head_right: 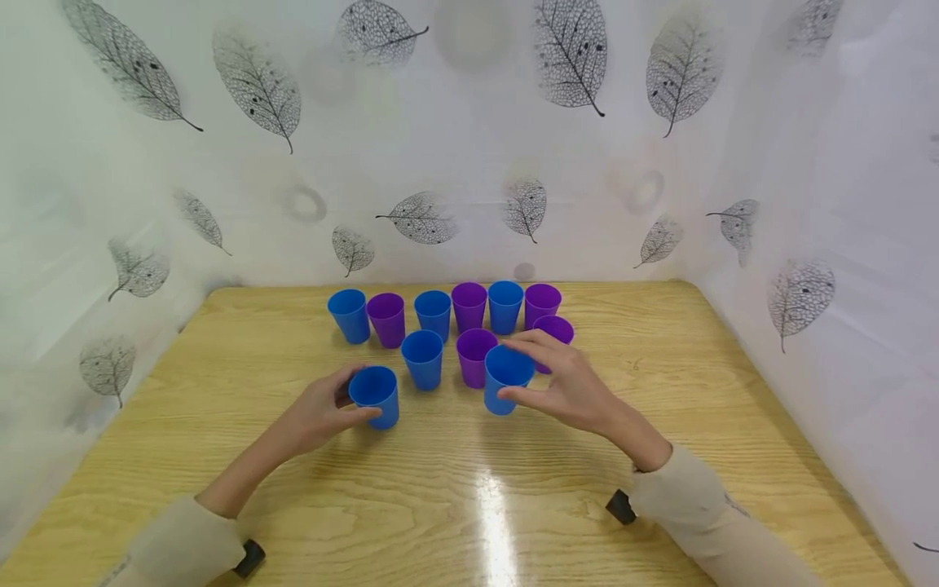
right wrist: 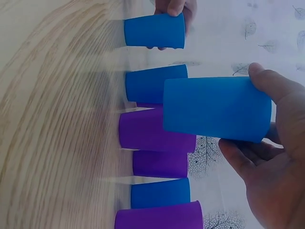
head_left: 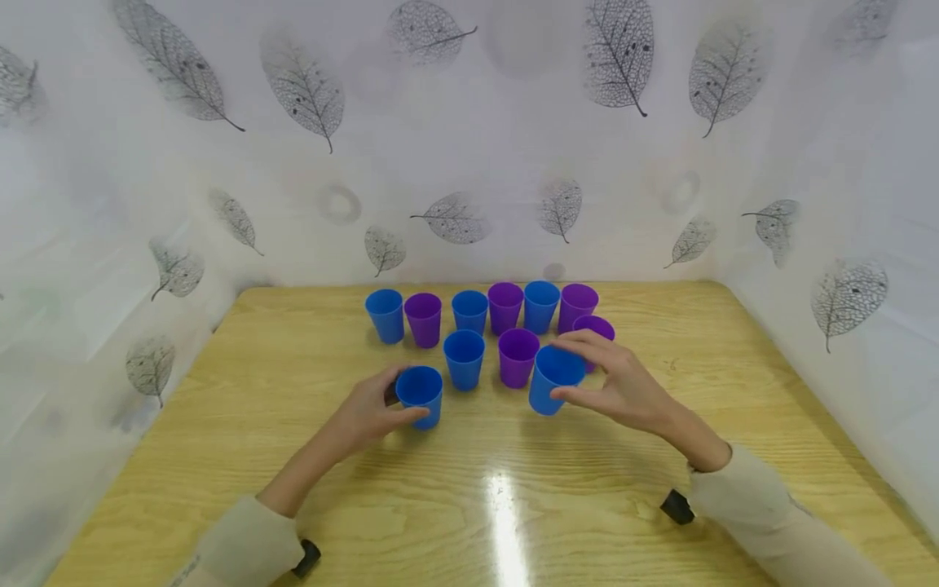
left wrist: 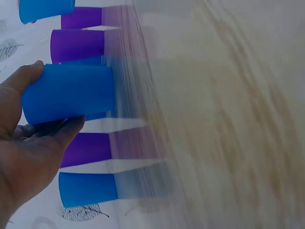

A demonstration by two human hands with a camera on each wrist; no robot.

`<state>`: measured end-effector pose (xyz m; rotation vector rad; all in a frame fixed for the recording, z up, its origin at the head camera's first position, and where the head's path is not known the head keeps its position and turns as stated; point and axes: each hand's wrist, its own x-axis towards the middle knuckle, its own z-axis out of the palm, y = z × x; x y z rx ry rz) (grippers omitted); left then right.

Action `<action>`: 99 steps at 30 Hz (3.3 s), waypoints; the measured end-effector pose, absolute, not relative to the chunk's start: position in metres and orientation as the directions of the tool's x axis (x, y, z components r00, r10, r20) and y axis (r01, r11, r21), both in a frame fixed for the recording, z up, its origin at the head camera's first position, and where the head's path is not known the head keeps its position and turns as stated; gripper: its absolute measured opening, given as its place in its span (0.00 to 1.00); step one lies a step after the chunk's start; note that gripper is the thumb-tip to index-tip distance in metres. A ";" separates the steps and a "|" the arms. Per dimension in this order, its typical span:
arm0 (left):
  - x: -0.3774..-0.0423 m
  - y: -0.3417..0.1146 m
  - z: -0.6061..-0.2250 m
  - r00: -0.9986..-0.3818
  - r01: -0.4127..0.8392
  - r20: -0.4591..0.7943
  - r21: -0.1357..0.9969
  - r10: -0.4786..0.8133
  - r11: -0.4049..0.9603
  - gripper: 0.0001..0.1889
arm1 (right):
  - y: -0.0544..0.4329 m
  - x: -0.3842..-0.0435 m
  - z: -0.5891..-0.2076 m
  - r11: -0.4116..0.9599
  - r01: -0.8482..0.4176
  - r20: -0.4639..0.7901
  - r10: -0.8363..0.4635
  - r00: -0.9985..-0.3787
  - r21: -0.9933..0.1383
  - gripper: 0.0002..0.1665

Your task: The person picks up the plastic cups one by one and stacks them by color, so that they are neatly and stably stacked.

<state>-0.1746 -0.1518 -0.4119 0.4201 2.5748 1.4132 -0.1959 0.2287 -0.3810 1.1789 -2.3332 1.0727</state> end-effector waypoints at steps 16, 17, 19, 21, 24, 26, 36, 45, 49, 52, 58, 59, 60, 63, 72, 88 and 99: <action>-0.166 -0.113 -0.410 -0.895 0.219 -0.029 0.840 0.445 0.496 0.36 | 0.215 -0.191 -0.370 0.351 -0.774 0.553 -0.550 -0.626 -0.527 0.38; -0.166 -0.111 -0.411 -0.893 0.229 -0.022 0.839 0.450 0.494 0.36 | 0.215 -0.191 -0.369 0.353 -0.773 0.554 -0.547 -0.628 -0.528 0.39; -0.165 -0.108 -0.412 -0.887 0.233 -0.020 0.843 0.461 0.485 0.36 | 0.212 -0.190 -0.366 0.353 -0.772 0.557 -0.543 -0.629 -0.528 0.39; -0.165 -0.105 -0.413 -0.879 0.238 -0.018 0.850 0.476 0.470 0.36 | 0.209 -0.190 -0.364 0.345 -0.773 0.561 -0.540 -0.627 -0.532 0.38; -0.165 -0.102 -0.413 -0.872 0.234 -0.016 0.863 0.489 0.447 0.35 | 0.201 -0.190 -0.358 0.316 -0.782 0.575 -0.541 -0.614 -0.538 0.37; -0.165 -0.102 -0.413 -0.872 0.230 -0.016 0.869 0.490 0.438 0.35 | 0.195 -0.190 -0.354 0.297 -0.790 0.586 -0.542 -0.602 -0.537 0.35; -0.167 -0.104 -0.414 -0.858 0.251 -0.001 0.872 0.514 0.421 0.33 | 0.158 -0.193 -0.340 0.221 -0.813 0.603 -0.572 -0.555 -0.539 0.43; -0.168 -0.105 -0.416 -0.843 0.271 0.024 0.882 0.538 0.386 0.35 | 0.139 -0.192 -0.343 0.198 -0.807 0.577 -0.606 -0.547 -0.556 0.46; -0.169 -0.105 -0.417 -0.836 0.276 0.031 0.887 0.548 0.370 0.34 | 0.135 -0.192 -0.350 0.188 -0.810 0.573 -0.619 -0.537 -0.555 0.46; -0.168 -0.105 -0.417 -0.837 0.269 0.034 0.895 0.547 0.356 0.33 | 0.131 -0.193 -0.354 0.174 -0.824 0.583 -0.629 -0.514 -0.539 0.45; -0.167 -0.105 -0.415 -0.839 0.269 0.054 0.906 0.541 0.326 0.32 | 0.130 -0.191 -0.362 0.146 -0.822 0.569 -0.655 -0.498 -0.551 0.43; -0.167 -0.104 -0.415 -0.840 0.269 0.057 0.908 0.539 0.322 0.31 | 0.130 -0.191 -0.364 0.146 -0.818 0.562 -0.658 -0.500 -0.557 0.42; -0.166 -0.104 -0.416 -0.841 0.269 0.059 0.908 0.538 0.322 0.30 | 0.131 -0.190 -0.365 0.143 -0.814 0.559 -0.660 -0.502 -0.563 0.42; -0.166 -0.103 -0.416 -0.844 0.272 0.063 0.906 0.532 0.325 0.28 | 0.132 -0.193 -0.369 0.127 -0.807 0.557 -0.661 -0.503 -0.577 0.38; -0.167 -0.104 -0.415 -0.849 0.299 0.062 0.875 0.524 0.381 0.28 | 0.150 -0.212 -0.365 0.215 -0.785 0.547 -0.611 -0.572 -0.581 0.30; -0.168 -0.105 -0.414 -0.843 0.315 0.052 0.854 0.535 0.414 0.29 | 0.201 -0.256 -0.351 0.425 -0.709 0.471 -0.540 -0.697 -0.563 0.26; -0.169 -0.106 -0.412 -0.844 0.321 0.048 0.843 0.534 0.432 0.30 | 0.225 -0.290 -0.354 0.553 -0.647 0.413 -0.499 -0.762 -0.525 0.31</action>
